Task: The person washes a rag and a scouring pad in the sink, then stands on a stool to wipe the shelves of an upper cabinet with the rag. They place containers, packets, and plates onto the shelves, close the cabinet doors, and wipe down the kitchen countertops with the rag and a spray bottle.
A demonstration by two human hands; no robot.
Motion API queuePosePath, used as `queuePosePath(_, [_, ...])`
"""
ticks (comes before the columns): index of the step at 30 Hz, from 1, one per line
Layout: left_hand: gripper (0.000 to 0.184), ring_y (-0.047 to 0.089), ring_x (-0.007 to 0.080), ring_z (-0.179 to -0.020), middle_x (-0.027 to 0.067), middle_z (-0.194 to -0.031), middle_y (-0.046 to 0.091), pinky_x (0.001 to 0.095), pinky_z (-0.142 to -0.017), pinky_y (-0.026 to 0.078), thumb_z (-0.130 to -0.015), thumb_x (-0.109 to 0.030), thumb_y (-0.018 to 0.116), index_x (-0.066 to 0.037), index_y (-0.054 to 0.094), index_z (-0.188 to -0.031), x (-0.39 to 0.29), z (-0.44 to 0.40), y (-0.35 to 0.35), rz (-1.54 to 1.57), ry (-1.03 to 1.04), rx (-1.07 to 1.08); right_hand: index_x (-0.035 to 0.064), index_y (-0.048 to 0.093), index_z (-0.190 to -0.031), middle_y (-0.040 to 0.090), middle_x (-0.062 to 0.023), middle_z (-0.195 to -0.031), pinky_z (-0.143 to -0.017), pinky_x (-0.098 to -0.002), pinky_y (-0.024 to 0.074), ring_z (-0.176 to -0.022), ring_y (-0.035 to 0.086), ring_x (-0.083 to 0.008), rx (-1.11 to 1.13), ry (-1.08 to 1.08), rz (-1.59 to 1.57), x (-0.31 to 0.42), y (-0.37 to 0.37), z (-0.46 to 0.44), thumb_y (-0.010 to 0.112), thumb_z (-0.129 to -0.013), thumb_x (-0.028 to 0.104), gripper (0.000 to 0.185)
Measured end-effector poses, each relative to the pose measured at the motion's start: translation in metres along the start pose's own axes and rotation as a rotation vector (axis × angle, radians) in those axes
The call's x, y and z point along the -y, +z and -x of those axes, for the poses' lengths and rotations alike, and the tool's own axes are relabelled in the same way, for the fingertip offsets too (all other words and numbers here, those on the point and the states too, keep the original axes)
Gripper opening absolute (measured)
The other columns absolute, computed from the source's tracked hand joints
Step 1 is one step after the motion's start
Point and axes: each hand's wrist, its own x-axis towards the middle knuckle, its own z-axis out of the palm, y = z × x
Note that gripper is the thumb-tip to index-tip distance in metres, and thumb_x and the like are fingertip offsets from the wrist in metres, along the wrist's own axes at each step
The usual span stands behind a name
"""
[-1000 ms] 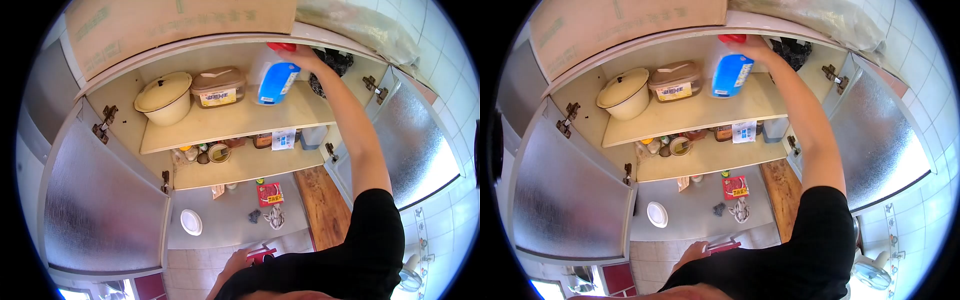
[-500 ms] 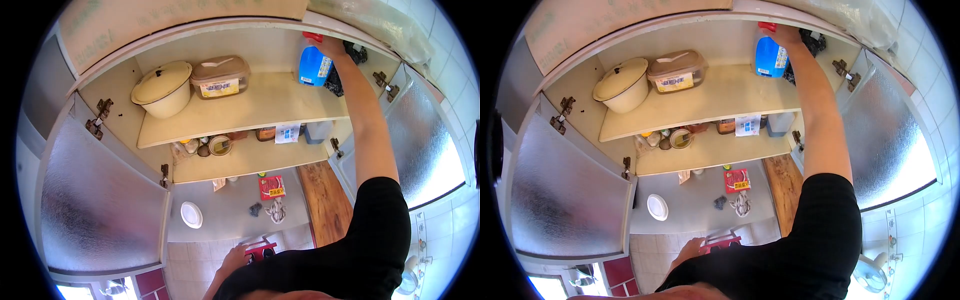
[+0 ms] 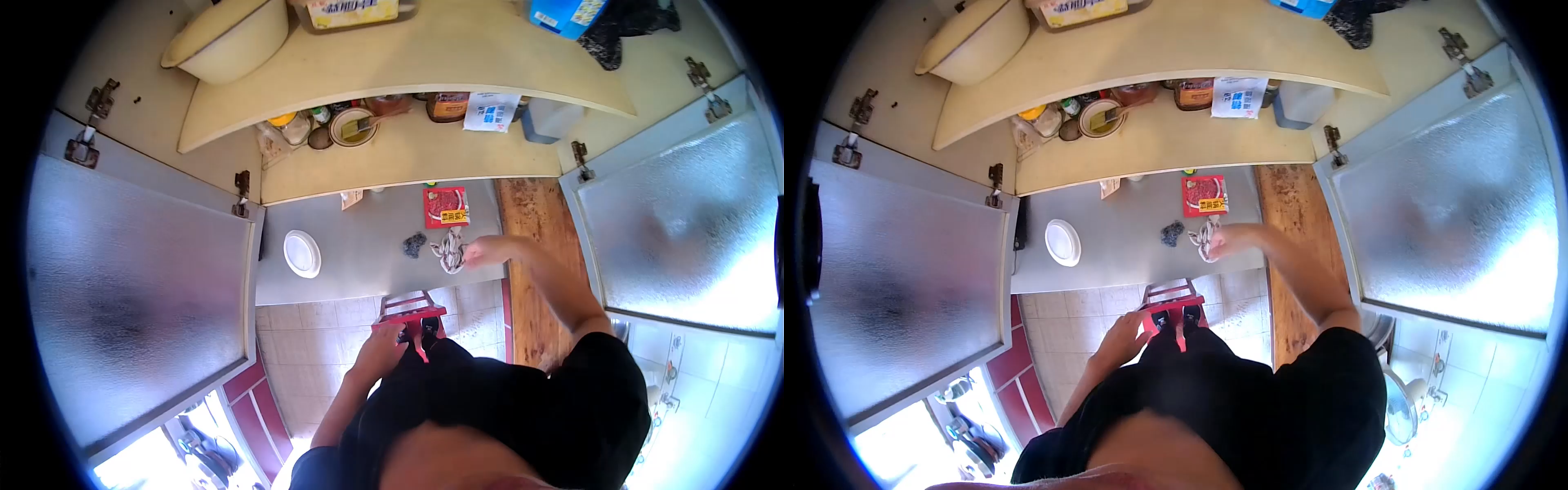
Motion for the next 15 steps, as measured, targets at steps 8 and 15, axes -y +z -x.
queuePosePath(8, [0.043,0.052,0.0345,-0.108,0.0181,-0.116,0.055,0.0416,-0.094,0.041,-0.085,-0.024,0.056,-0.003,0.048,-0.122,0.096,0.005,0.104,0.001,-0.228,0.105,-0.0120,0.059,-0.099,0.059,-0.0307,-0.105,-0.086,-0.0419,0.0463,-0.103,0.058,-0.0394,-1.070,0.639,-0.186,-0.321,0.023,-0.257,0.067,-0.071,0.049,0.067])
queuePosePath(15, [0.043,0.051,0.0324,-0.110,0.0167,-0.119,0.053,0.0410,-0.094,0.042,-0.087,-0.027,0.056,-0.005,0.048,-0.123,0.141,0.037,0.153,0.006,-0.471,0.259,0.0005,0.065,-0.103,0.064,-0.0201,-0.105,-0.087,-0.0414,0.0481,-0.101,0.061,-0.0325,-1.154,0.700,-0.527,-0.398,0.012,-0.375,0.069,-0.070,0.051,0.060])
